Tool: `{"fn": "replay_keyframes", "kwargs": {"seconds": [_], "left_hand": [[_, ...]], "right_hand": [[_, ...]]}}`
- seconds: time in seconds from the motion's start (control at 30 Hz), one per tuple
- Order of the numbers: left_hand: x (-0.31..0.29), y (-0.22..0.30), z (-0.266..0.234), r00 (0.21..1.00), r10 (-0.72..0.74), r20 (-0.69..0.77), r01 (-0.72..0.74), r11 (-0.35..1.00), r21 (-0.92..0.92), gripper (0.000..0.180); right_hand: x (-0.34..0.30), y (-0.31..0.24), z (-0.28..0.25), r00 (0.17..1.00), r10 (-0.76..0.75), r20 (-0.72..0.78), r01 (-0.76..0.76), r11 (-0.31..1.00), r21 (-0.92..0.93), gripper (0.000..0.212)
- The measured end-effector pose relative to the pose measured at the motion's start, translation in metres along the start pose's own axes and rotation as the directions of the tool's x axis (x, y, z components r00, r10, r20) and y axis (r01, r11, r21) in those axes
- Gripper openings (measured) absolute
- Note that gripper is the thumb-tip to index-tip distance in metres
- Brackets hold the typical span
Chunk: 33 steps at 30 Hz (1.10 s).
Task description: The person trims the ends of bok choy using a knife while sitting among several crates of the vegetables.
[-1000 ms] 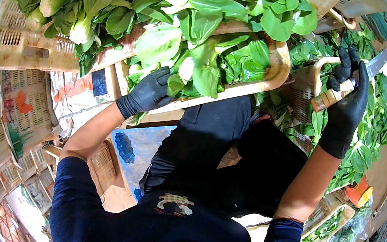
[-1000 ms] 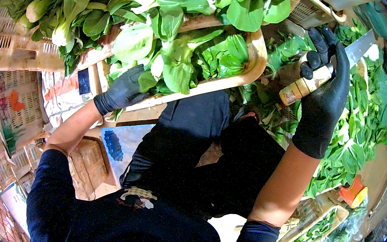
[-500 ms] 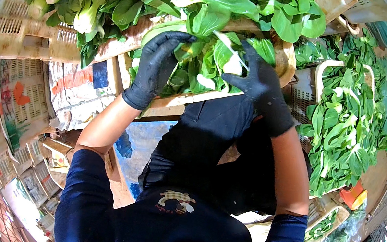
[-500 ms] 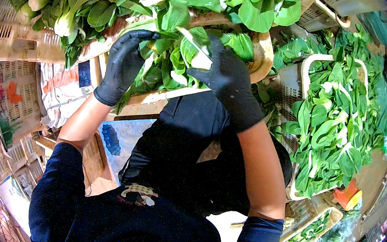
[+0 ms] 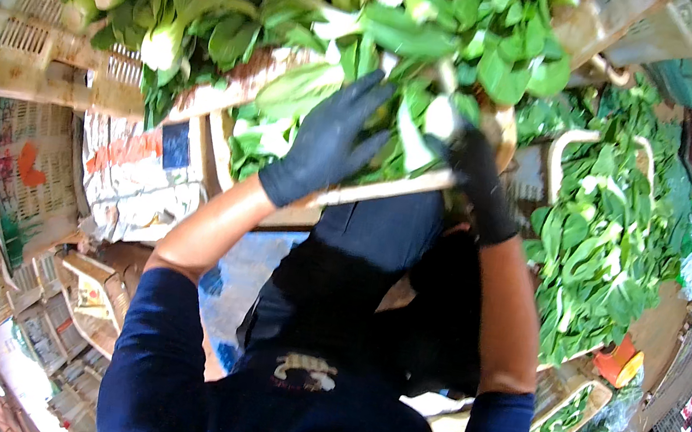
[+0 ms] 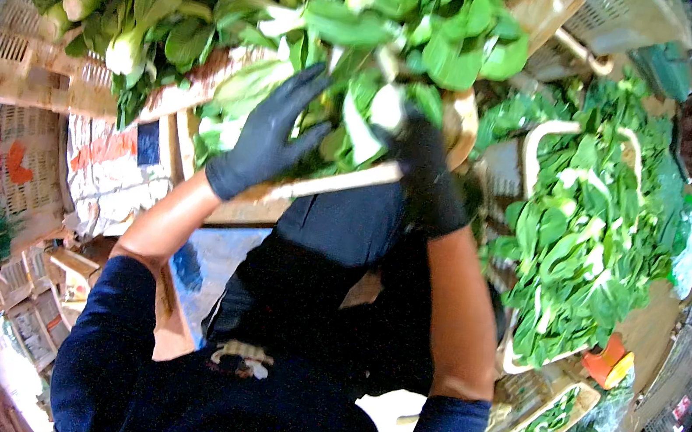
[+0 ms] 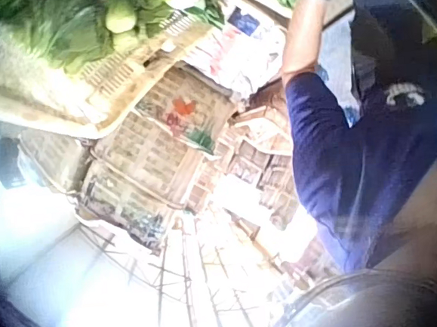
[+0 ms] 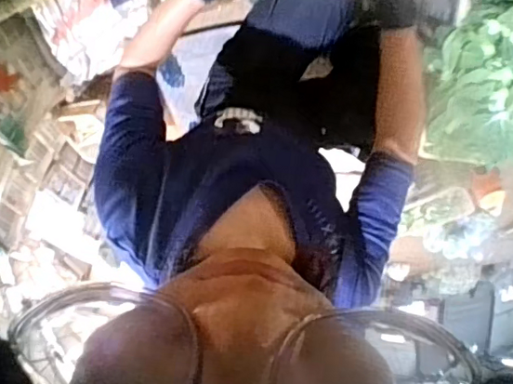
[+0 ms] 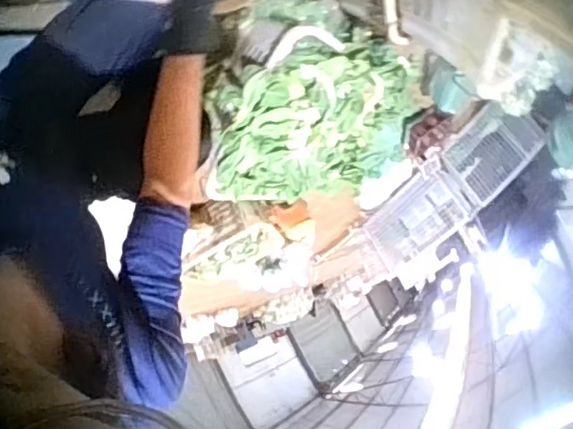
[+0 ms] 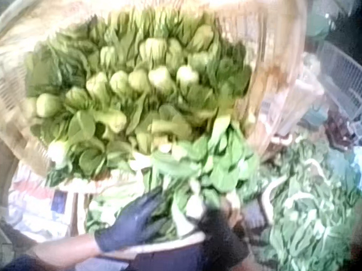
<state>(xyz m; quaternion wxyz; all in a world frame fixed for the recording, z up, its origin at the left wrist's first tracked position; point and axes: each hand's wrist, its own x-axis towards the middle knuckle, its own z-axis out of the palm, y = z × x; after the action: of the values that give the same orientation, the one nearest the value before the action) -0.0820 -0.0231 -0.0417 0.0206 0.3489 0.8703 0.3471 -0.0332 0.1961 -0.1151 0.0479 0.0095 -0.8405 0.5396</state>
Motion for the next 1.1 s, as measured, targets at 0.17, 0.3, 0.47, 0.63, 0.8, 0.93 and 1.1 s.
{"fn": "replay_keyframes", "kwargs": {"seconds": [0.17,0.3,0.47,0.63,0.8,0.93,1.1], "left_hand": [[0.007,-0.009,-0.009,0.999,-0.011,0.032,0.006,0.984,0.179,0.047],[0.01,-0.002,0.002,0.945,0.287,0.155,-0.304,0.948,0.097,0.045],[0.024,-0.029,0.036,0.861,0.307,0.406,-0.469,0.79,0.396,0.056],[-0.025,-0.123,0.059,0.836,0.123,0.535,-0.358,0.861,0.361,0.049],[-0.008,-0.131,0.063,0.829,0.119,0.547,-0.313,0.909,0.275,0.041],[-0.004,-0.071,0.026,0.9,0.158,0.406,-0.291,0.911,0.293,0.032],[0.034,0.005,-0.043,0.973,0.218,0.071,-0.228,0.885,0.405,0.044]], "right_hand": [[-0.006,-0.059,-0.017,0.994,0.054,0.094,-0.054,0.999,-0.002,0.021],[0.002,-0.083,-0.036,0.982,0.181,-0.06,-0.189,0.964,-0.185,0.021],[0.003,-0.083,-0.051,0.978,0.207,-0.038,-0.209,0.941,-0.265,0.024],[-0.008,-0.082,-0.072,0.931,0.356,0.077,-0.268,0.814,-0.516,0.026],[-0.002,-0.062,-0.096,0.99,0.123,0.066,-0.082,0.898,-0.433,0.024],[0.001,-0.067,-0.092,0.959,0.283,-0.01,-0.278,0.935,-0.22,0.017],[-0.002,-0.072,-0.082,0.975,0.165,-0.149,-0.151,0.983,0.099,0.014]]}}
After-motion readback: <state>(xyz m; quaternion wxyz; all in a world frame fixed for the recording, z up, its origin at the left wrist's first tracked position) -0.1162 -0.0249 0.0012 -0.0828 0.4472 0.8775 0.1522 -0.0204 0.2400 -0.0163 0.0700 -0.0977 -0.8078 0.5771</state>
